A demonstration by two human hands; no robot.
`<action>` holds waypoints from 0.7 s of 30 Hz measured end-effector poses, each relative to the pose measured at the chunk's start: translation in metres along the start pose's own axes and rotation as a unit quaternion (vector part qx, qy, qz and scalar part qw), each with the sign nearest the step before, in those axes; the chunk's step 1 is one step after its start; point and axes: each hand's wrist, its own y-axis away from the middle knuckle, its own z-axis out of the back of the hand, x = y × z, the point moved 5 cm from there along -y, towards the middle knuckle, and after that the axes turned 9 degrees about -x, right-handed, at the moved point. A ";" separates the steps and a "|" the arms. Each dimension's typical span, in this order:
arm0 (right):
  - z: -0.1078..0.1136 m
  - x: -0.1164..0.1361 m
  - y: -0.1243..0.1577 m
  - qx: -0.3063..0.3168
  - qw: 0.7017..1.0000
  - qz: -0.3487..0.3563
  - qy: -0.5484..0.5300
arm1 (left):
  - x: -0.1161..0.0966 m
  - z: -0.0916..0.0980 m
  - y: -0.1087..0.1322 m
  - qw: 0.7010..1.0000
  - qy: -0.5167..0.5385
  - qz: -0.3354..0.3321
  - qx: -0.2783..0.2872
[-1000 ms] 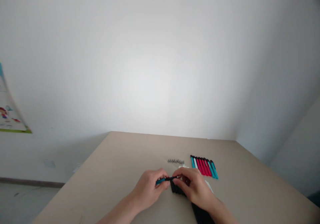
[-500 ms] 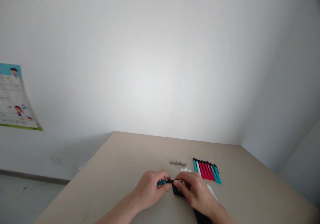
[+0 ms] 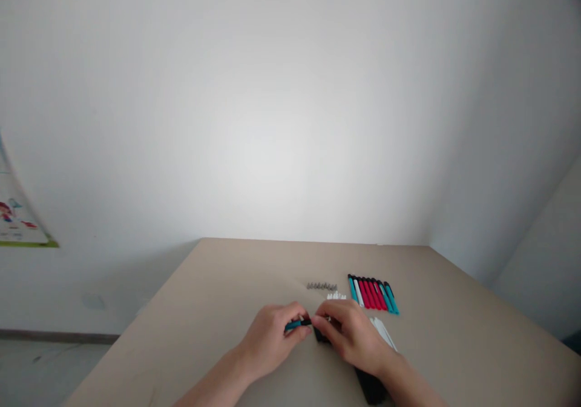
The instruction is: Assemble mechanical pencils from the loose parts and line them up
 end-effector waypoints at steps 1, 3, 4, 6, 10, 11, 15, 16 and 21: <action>-0.001 0.001 0.000 0.002 1.000 0.003 0.005 | -0.001 0.000 0.000 1.000 -0.006 -0.007 0.001; -0.001 0.002 -0.001 0.003 1.000 0.006 0.003 | -0.002 0.000 0.001 1.000 -0.012 -0.020 0.002; 0.000 0.003 -0.002 0.001 1.000 0.008 -0.003 | -0.001 0.001 0.001 1.000 -0.015 -0.024 0.001; 0.001 0.006 -0.002 0.002 1.000 0.010 -0.008 | -0.001 0.001 0.002 0.999 -0.023 -0.033 0.000; -0.001 0.005 -0.001 0.008 1.000 0.002 -0.002 | -0.001 0.001 0.002 0.998 -0.029 -0.050 0.005; -0.003 0.004 -0.001 0.004 1.000 0.001 0.000 | 0.000 0.001 0.002 0.999 -0.026 -0.048 0.003; -0.010 0.005 -0.002 0.012 0.999 0.009 0.033 | 0.000 0.003 0.000 0.999 -0.014 -0.033 0.001; -0.007 0.006 -0.003 0.015 0.999 0.005 0.041 | 0.000 0.004 0.000 0.999 -0.013 -0.033 0.005; 0.069 0.007 -0.006 -0.141 0.989 -0.049 -0.002 | 0.008 0.005 0.000 1.000 -0.002 -0.005 -0.004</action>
